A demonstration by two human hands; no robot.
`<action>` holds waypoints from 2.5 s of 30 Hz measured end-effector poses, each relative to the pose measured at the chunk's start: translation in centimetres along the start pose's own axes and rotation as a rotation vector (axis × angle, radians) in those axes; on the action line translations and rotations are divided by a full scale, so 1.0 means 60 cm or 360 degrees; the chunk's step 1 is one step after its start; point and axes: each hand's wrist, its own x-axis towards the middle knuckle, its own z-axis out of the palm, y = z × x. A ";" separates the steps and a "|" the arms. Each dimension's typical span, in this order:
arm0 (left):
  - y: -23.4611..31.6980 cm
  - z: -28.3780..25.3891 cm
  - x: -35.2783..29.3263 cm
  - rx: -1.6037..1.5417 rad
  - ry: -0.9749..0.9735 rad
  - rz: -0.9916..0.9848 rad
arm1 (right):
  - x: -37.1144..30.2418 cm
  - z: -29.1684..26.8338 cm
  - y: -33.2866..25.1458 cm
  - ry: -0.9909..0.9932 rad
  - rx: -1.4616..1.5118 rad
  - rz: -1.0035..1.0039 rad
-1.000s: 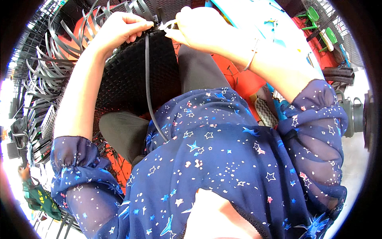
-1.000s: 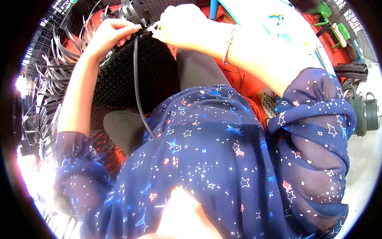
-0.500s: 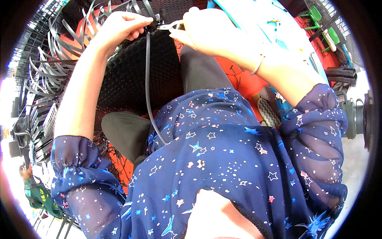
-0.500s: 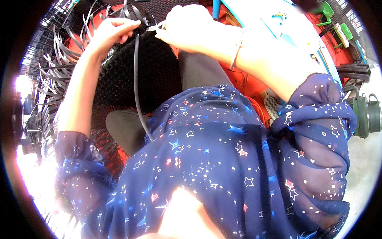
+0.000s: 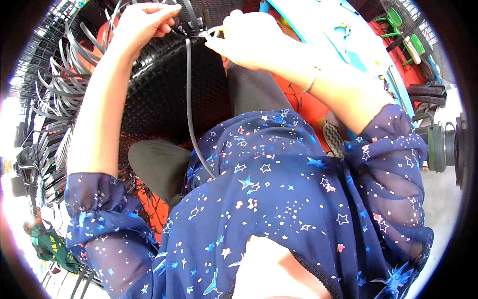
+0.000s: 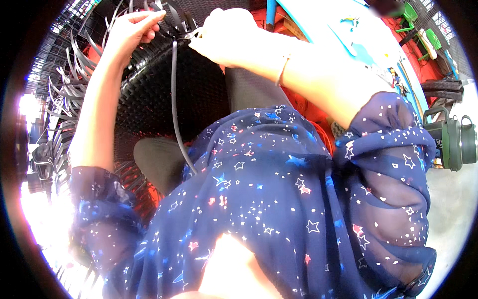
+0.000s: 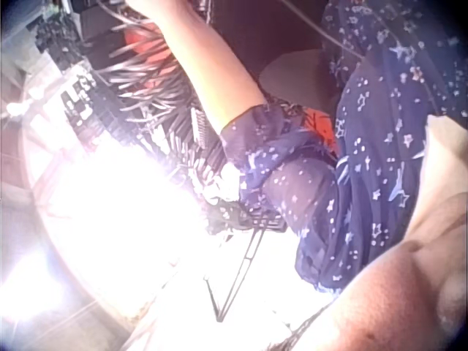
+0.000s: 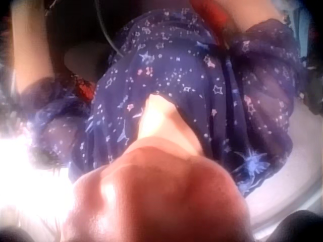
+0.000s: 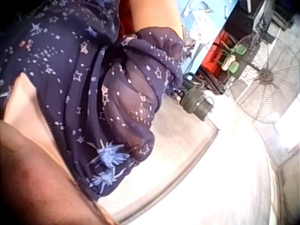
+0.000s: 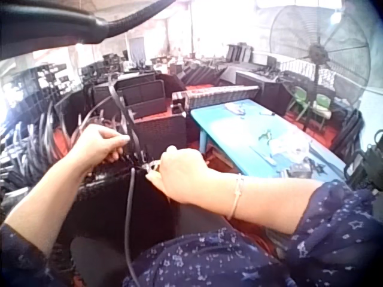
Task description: The person sits on the floor and repairs a black wicker chair using pliers and a hammer. They cut and trim black plastic strips, weave them into the chair frame, and secure the ends by hammering them into place.
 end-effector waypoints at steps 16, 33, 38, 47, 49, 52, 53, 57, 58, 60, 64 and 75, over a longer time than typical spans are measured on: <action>0.037 -0.059 -0.001 0.1218 0.0046 0.1183 | 0.041 -0.048 0.022 0.0096 0.0185 -0.0061; 0.032 -0.063 0.009 0.0484 -0.0322 0.0354 | 0.021 -0.059 0.015 0.0270 -0.0132 -0.0185; 0.030 -0.059 -0.004 0.0414 -0.0331 0.0323 | 0.020 -0.051 0.015 0.0233 -0.0049 -0.0150; 0.022 -0.054 -0.007 0.0322 -0.0369 0.0273 | 0.009 -0.036 0.016 0.0259 0.0188 -0.0018; 0.024 -0.054 -0.008 0.0320 -0.0387 0.0287 | 0.004 -0.030 0.015 0.0302 0.0188 -0.0062; 0.034 -0.051 -0.015 0.0303 -0.0414 0.0260 | 0.007 -0.025 0.019 0.0409 0.0179 -0.0122; 0.037 -0.051 -0.017 0.0297 -0.0419 0.0243 | 0.009 -0.023 0.019 0.0419 0.0165 -0.0130; 0.024 -0.053 -0.015 0.0304 -0.0379 0.0245 | 0.010 -0.024 0.019 0.0383 0.0145 -0.0151; 0.022 -0.052 -0.012 0.0267 -0.0401 0.0227 | 0.008 -0.024 0.020 0.0355 0.0150 -0.0142; 0.028 -0.051 -0.007 0.0214 -0.0358 0.0228 | 0.001 -0.028 0.022 0.0312 0.0191 -0.0117; 0.011 -0.062 0.001 -0.0139 -0.0239 0.0261 | -0.013 -0.063 0.025 0.0005 0.0378 0.0017; 0.013 -0.081 -0.019 -0.0003 0.0007 0.0468 | 0.047 0.046 0.050 0.0588 0.1994 0.0374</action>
